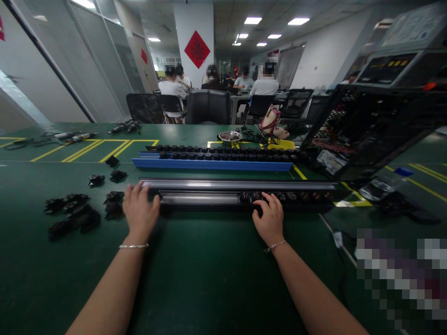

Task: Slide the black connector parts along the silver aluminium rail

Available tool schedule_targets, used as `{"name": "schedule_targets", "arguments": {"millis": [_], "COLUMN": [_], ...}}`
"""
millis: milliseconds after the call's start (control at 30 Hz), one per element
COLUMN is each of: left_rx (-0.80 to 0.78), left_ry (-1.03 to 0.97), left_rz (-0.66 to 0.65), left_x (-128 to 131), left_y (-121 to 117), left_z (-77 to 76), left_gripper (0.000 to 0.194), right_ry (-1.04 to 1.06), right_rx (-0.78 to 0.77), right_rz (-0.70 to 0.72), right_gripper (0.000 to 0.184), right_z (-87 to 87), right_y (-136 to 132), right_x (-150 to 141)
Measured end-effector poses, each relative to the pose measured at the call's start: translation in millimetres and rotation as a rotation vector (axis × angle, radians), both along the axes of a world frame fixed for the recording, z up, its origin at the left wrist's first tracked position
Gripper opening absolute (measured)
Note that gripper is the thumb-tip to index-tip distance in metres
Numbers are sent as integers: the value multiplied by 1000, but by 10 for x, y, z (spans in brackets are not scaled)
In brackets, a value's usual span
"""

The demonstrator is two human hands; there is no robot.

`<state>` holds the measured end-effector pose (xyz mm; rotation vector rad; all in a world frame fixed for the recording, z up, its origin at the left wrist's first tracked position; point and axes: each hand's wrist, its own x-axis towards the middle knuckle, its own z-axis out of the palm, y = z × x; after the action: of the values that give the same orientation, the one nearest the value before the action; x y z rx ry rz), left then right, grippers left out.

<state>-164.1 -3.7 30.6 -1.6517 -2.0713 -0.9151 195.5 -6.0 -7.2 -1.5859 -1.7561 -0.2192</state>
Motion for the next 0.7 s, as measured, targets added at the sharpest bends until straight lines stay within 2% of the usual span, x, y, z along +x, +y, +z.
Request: {"name": "schedule_targets", "arguments": {"millis": [167,267,367,467,600,700], "left_rx": [-125,-215,-260,-282,-302,-285], "left_ry": [50,68,26,-6,-12,-5], "left_rz": [-512,-665,-685,-690,-696,-702], "left_x": [982,1482,1831,2024,2086,2073], "left_y": [73,128,228,334,404,398], "left_z": [-29,-69,-74,-41,-10,-23], "left_gripper": [39,50,52,46,35,34], "right_ry": [-2,-3,4,39,109,143], "right_rx": [0,1,13,30,45,46], "right_rz": [-18,-22,-19,-27,-47,-39], "right_gripper": [19,19,20,19,20,21], "right_z": [7,12,15,22,38,45], "right_y": [-2,-8,-9,3,26,38], "right_x": [-11,-17,-21,-29,-36,-30]}}
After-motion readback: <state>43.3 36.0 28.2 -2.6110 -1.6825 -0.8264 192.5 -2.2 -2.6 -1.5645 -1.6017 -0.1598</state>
